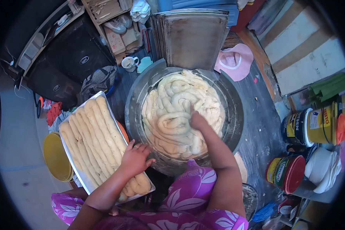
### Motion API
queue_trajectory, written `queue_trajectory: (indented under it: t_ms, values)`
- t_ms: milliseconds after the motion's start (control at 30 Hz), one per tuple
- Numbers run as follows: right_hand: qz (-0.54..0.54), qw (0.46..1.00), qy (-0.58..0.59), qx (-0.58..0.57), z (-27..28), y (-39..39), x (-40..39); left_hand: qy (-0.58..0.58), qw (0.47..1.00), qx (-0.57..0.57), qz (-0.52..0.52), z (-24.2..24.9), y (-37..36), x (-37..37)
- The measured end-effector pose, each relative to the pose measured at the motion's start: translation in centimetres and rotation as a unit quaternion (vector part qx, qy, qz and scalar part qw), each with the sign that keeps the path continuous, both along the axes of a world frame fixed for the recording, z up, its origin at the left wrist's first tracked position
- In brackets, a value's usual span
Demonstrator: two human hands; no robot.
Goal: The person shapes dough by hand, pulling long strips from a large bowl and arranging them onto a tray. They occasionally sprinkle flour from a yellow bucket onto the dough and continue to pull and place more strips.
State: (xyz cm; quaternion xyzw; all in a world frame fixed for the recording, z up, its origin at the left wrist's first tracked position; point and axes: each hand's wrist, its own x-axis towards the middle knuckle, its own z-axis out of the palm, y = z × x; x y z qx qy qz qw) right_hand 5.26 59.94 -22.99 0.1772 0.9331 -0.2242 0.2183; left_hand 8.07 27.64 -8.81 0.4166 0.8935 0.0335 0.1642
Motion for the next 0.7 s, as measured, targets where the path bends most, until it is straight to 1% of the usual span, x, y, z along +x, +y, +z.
queue_trajectory:
  t_ms: [33,67,133,167,200,233,267,300,333,367,400,433,467,500,533,567,633,667,700]
  values:
    - [-0.011,0.998,0.057,0.002,-2.0,-1.2,1.0,-0.002,1.000,-0.001,0.001,0.0,-0.1,0.0]
    - [-0.017,0.998,0.056,-0.005,-2.1,-0.9,1.4,-0.008,1.000,-0.002,0.002,0.1,-0.2,0.1]
    - [-0.036,0.983,0.129,-0.128,-1.6,1.4,1.8,-0.008,1.000,-0.009,0.000,0.1,-0.3,0.2]
    - [-0.039,0.983,0.129,-0.125,-1.2,1.8,1.8,-0.006,1.000,-0.010,0.003,0.1,-0.1,0.1]
    - [-0.169,0.962,0.186,-0.106,-0.8,2.3,1.8,-0.007,1.000,-0.006,0.001,0.1,0.0,0.1]
    - [-0.293,0.922,0.240,-0.086,-0.5,2.8,1.6,-0.005,1.000,-0.001,0.004,0.2,0.1,0.0]
    - [-0.293,0.917,0.269,0.041,-2.9,4.0,1.2,-0.004,1.000,0.002,0.009,0.3,0.1,0.1]
    - [-0.290,0.917,0.269,0.041,-4.8,4.5,0.5,-0.005,1.000,0.003,0.012,0.2,0.1,0.1]
    - [-0.343,0.903,0.251,-0.059,-6.4,4.9,-0.3,-0.001,1.000,0.001,0.012,0.1,0.1,0.1]
    - [-0.392,0.877,0.228,-0.160,-7.2,5.1,-0.9,0.003,1.000,-0.004,0.012,0.1,0.1,0.2]
    - [-0.352,0.919,0.116,-0.138,-5.5,3.7,-1.7,0.002,1.000,-0.007,0.015,0.0,0.0,0.3]
    - [-0.350,0.919,0.116,-0.141,-5.1,2.4,-1.9,-0.001,1.000,-0.003,0.018,0.0,0.1,0.3]
    - [-0.190,0.969,0.155,-0.029,-5.0,1.3,-1.7,-0.004,1.000,0.001,0.019,0.0,0.1,0.2]
    - [-0.023,0.978,0.187,0.083,-4.8,0.5,-1.4,-0.005,1.000,-0.002,0.019,0.1,0.1,0.2]
    - [0.041,0.978,0.171,0.108,-3.6,0.1,-1.2,-0.007,1.000,-0.016,0.017,0.2,0.2,0.2]
    - [0.039,0.979,0.170,0.108,-3.6,0.5,-0.8,-0.008,1.000,-0.027,0.014,0.2,0.3,0.2]
    - [0.082,0.968,0.237,-0.029,-3.6,2.5,0.6,-0.009,1.000,-0.026,0.014,0.1,0.4,0.1]
    - [0.081,0.968,0.237,-0.028,-5.0,3.5,1.3,-0.009,0.999,-0.026,0.017,0.1,0.5,0.1]
    - [-0.052,0.962,0.266,-0.036,-7.6,4.3,2.0,-0.009,0.999,-0.026,0.017,0.1,0.5,0.1]
